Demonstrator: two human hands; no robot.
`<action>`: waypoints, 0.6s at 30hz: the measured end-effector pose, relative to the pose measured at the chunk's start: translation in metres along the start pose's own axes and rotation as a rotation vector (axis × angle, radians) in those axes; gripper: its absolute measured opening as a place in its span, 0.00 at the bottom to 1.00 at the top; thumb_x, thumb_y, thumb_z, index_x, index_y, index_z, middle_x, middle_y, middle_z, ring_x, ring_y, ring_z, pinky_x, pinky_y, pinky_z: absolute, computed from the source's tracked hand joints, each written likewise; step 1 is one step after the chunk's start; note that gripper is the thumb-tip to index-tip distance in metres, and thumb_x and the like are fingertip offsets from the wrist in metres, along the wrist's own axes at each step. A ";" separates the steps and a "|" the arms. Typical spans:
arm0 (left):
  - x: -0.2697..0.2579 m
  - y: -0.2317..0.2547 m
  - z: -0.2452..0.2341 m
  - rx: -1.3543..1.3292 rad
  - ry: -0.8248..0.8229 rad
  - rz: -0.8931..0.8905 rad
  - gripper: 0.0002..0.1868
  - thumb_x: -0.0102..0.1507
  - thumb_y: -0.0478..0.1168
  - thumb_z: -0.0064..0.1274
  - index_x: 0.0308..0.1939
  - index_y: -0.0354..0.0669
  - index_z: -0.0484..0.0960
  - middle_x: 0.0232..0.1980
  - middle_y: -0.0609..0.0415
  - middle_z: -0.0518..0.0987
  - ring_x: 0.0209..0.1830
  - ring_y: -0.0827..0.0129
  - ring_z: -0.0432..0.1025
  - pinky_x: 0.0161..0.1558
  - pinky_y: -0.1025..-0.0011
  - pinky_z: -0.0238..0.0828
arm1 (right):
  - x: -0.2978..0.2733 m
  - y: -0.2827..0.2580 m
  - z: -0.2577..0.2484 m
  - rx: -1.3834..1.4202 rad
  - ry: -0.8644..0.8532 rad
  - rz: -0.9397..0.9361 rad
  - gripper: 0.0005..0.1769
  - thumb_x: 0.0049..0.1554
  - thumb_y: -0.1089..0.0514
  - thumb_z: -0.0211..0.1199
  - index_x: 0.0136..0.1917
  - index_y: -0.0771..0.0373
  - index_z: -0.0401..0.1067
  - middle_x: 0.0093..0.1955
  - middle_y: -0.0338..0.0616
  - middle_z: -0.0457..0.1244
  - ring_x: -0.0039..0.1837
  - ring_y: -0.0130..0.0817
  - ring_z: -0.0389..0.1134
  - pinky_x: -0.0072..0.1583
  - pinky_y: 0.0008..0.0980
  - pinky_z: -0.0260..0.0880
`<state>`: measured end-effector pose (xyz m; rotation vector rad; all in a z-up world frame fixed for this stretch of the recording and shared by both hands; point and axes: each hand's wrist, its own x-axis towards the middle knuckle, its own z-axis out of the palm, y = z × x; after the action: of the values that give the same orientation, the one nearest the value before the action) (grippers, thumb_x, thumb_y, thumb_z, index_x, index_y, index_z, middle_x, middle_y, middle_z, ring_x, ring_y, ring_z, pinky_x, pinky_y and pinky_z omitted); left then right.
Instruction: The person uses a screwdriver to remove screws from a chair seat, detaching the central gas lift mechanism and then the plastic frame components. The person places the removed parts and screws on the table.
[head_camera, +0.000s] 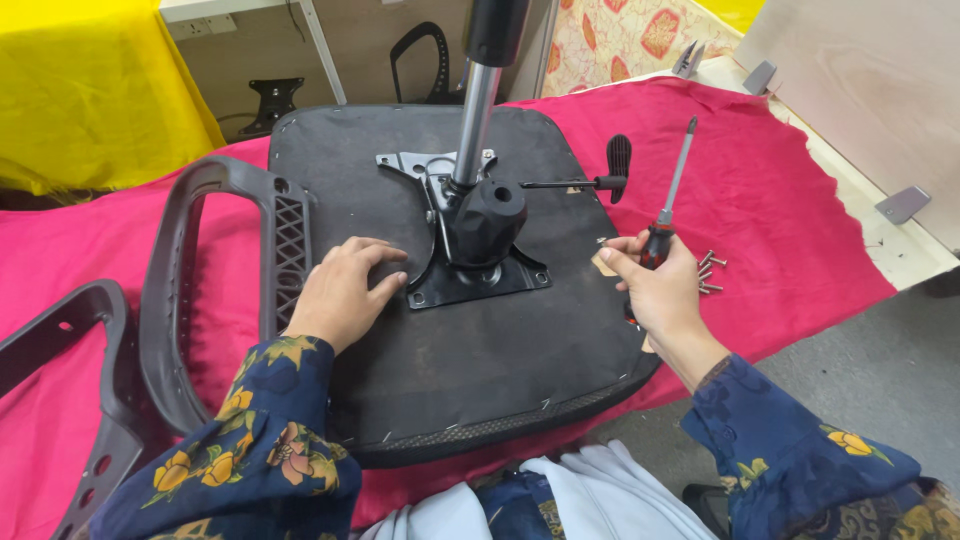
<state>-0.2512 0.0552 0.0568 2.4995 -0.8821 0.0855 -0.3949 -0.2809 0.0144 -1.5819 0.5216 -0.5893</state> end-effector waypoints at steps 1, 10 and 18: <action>0.000 0.001 0.006 0.050 0.019 -0.001 0.15 0.61 0.47 0.57 0.51 0.53 0.85 0.60 0.54 0.78 0.62 0.56 0.70 0.60 0.58 0.65 | 0.007 0.008 -0.011 -0.009 0.017 0.000 0.16 0.55 0.64 0.70 0.46 0.59 0.61 0.50 0.42 0.70 0.47 0.22 0.71 0.42 0.25 0.69; 0.000 0.023 0.062 0.168 0.309 -0.152 0.15 0.65 0.36 0.49 0.52 0.54 0.84 0.63 0.57 0.76 0.69 0.59 0.66 0.67 0.55 0.56 | 0.075 0.081 -0.094 -0.471 0.020 0.177 0.14 0.54 0.60 0.70 0.44 0.64 0.65 0.41 0.38 0.70 0.35 0.35 0.68 0.37 0.38 0.69; -0.001 0.044 0.083 0.266 0.449 -0.285 0.20 0.62 0.28 0.45 0.51 0.53 0.84 0.66 0.55 0.78 0.72 0.59 0.66 0.70 0.57 0.56 | 0.122 0.135 -0.137 -0.790 -0.149 -0.091 0.14 0.51 0.55 0.75 0.46 0.62 0.77 0.38 0.46 0.69 0.41 0.41 0.71 0.46 0.43 0.69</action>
<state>-0.2873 -0.0125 0.0017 2.6572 -0.3445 0.6767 -0.3885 -0.4755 -0.1029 -2.3859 0.6098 -0.3340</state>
